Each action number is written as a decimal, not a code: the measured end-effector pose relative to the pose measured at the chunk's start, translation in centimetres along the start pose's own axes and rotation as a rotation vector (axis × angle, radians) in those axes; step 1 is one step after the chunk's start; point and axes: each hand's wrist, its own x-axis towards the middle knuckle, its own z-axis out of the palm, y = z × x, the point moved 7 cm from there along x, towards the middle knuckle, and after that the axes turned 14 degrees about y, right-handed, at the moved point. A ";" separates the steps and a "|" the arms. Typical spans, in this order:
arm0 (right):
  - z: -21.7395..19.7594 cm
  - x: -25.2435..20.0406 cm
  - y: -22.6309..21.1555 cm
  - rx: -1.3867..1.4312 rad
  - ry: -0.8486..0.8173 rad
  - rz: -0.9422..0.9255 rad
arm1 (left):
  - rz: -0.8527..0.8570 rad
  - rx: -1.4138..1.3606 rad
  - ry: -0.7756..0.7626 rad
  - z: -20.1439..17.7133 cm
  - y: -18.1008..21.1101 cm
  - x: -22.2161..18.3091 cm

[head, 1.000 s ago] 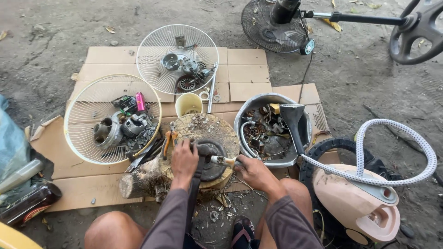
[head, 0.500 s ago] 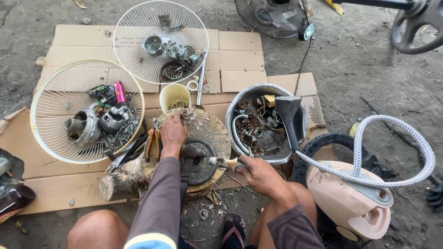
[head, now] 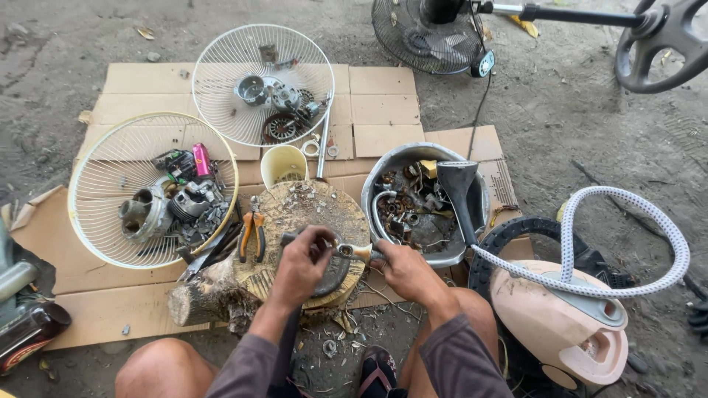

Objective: Dismantling a motor component using a hammer and a metal punch on a wooden block for scrap recovery.

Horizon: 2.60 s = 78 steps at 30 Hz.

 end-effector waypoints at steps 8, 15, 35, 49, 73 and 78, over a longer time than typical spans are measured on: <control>0.6 -1.8 1.0 -0.094 -0.029 0.117 | -0.251 0.215 -0.189 0.2 -3.8 -4.7; -1.1 -1.9 1.0 0.006 0.164 0.172 | -0.640 0.618 -0.742 -1.9 -6.8 -9.5; 3.0 -7.2 -3.4 0.434 0.135 -0.065 | -0.379 -0.082 0.144 -8.4 2.8 -13.3; 7.5 -8.3 -5.9 0.484 0.136 -0.200 | -0.230 -0.236 0.254 -7.1 0.8 -13.0; 7.7 -6.0 -3.8 0.284 0.116 -0.099 | 0.322 0.505 0.287 -4.8 -0.7 -11.4; 7.9 -5.3 -2.4 0.063 0.229 -0.118 | 0.261 0.607 0.282 -3.6 -3.7 -10.8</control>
